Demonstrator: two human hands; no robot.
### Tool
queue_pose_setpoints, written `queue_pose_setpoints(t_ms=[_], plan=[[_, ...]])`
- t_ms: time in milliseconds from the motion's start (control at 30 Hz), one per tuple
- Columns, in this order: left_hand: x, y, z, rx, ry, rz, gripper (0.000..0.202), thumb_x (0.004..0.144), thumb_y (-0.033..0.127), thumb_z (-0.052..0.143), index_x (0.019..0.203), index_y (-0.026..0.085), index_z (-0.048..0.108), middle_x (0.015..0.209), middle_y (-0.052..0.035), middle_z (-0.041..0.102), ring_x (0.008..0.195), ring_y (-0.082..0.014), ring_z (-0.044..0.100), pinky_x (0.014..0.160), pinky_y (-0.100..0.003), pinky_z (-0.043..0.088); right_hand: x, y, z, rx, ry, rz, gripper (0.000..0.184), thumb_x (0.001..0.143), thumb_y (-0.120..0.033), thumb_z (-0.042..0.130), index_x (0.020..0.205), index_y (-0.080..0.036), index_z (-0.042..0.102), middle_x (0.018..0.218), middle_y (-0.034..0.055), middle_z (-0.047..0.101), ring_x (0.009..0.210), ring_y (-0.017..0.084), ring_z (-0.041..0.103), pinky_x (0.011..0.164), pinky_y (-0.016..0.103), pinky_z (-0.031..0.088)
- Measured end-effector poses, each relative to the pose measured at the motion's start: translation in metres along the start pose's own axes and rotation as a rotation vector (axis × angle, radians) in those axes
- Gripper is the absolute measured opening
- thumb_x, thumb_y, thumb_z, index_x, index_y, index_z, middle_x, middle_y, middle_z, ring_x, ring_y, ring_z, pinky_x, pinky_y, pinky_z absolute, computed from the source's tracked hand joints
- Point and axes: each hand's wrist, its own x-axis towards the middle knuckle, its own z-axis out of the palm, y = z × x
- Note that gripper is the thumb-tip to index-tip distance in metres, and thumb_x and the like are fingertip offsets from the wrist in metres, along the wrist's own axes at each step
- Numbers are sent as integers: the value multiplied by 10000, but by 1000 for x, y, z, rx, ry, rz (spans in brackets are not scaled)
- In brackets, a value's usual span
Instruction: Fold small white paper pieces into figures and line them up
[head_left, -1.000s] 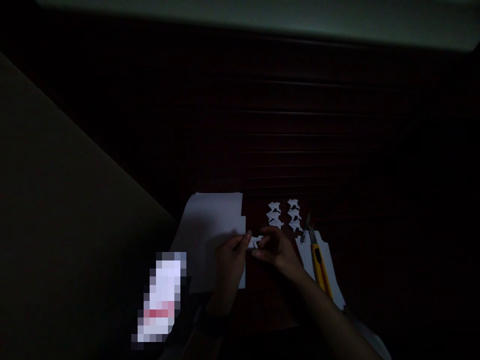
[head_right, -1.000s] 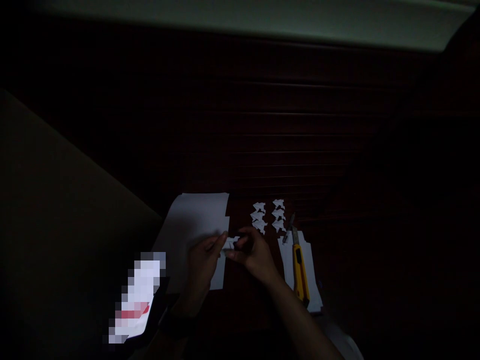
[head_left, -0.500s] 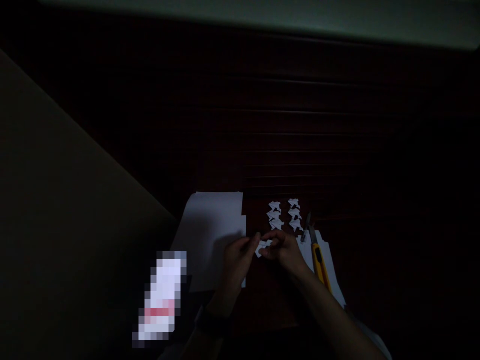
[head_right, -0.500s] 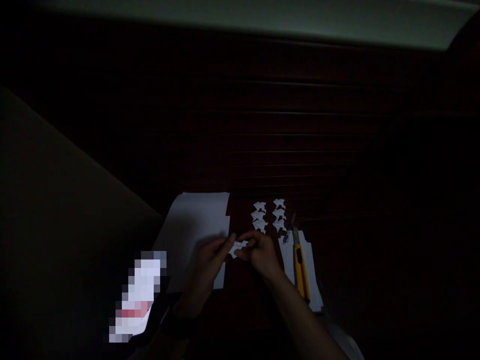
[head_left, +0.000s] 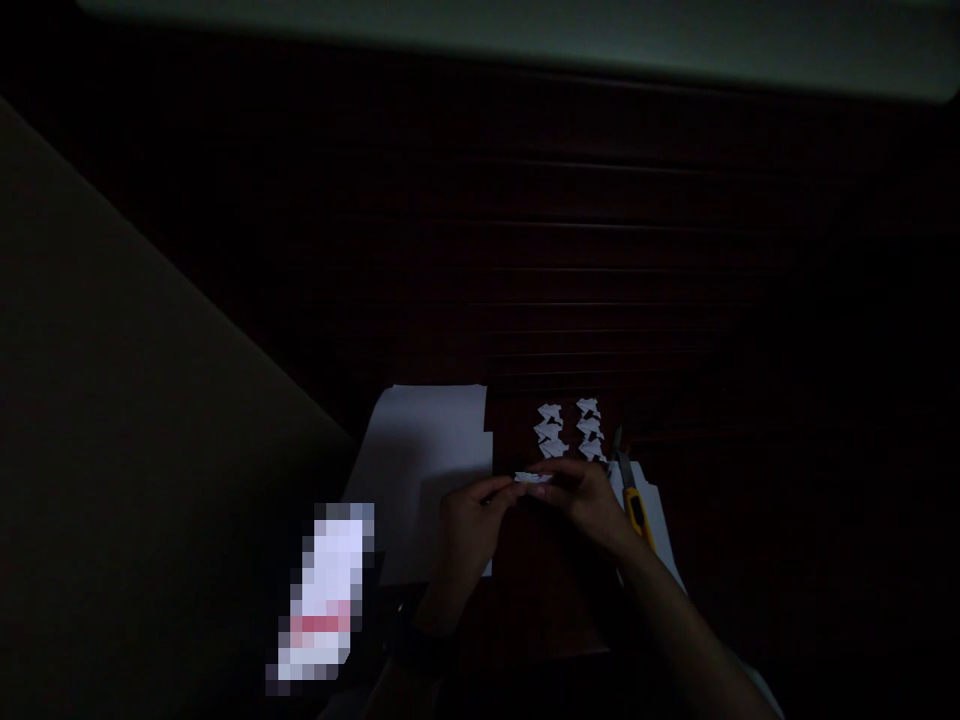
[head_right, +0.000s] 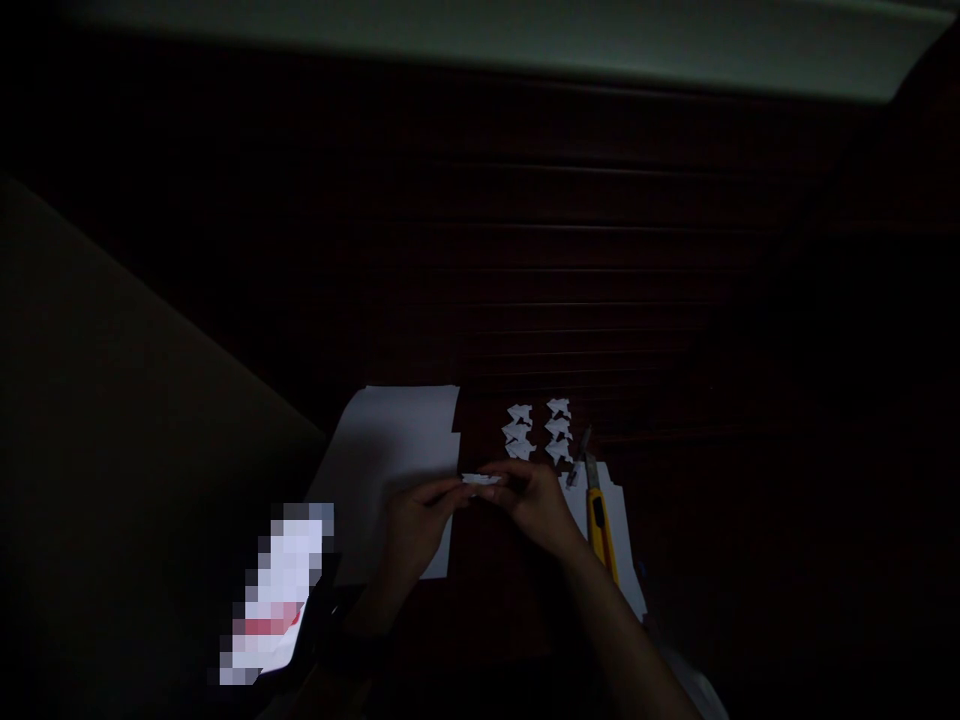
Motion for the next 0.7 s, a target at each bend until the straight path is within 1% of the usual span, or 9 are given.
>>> queue_pose_setpoints(t_ms=[67,100,167,233,333,467,533,633,700], plan=[[0,1,1,-77,-44,-48,218,733,319,636,851,156,720,674,-41,718,636,-194,667,542,-263,522,0,1,-2,-54,10,-47,176,719,-272,679,877,-201,713,835,42,672,806,193,600,726,307,462],[0,0,1,-138,-74,-60,219,732,299,637,875,151,713,722,-51,727,664,-199,675,547,-267,535,1,1,-4,-69,15,-68,163,715,-266,683,862,-204,718,837,42,670,808,193,600,736,311,463],[2,-1,2,-256,-121,-49,201,714,230,647,888,148,706,899,-73,728,800,-210,682,657,-287,559,2,4,-7,-63,8,-92,177,700,-250,696,872,-214,717,865,39,663,798,184,601,741,312,470],[3,-4,3,-312,-138,-27,191,698,168,646,879,151,706,1028,-82,698,911,-213,662,797,-314,538,2,6,-10,4,-35,-77,209,689,-243,701,896,-217,711,936,44,655,805,181,611,739,313,486],[5,-7,4,-294,-134,3,186,705,137,620,869,152,706,1056,-92,687,942,-214,653,861,-343,511,2,8,-16,115,-95,-42,201,682,-237,699,880,-205,713,1019,60,642,880,197,619,780,328,494],[2,-9,7,-306,-161,44,222,713,112,576,889,159,704,1100,-100,667,1010,-221,622,905,-370,478,-3,12,-20,118,-108,-48,135,712,-238,662,826,-193,718,996,66,664,961,216,602,861,354,449],[1,-11,11,-336,-190,28,245,699,99,567,894,158,702,1119,-106,657,1041,-231,605,910,-381,470,-6,18,-18,82,-88,-15,133,724,-249,643,820,-180,705,926,65,679,909,212,616,818,347,458],[2,-17,18,-357,-227,15,231,684,105,574,869,153,705,1129,-115,650,1045,-244,601,891,-383,476,-7,34,-12,31,-12,55,166,684,-227,663,838,-166,653,804,41,675,760,186,626,689,304,475],[3,-22,20,-297,-210,41,230,699,102,553,859,162,707,1133,-104,650,1025,-230,612,878,-370,483,-6,46,-7,-29,56,43,140,665,-199,657,794,-161,620,761,26,656,718,171,614,652,279,466]])
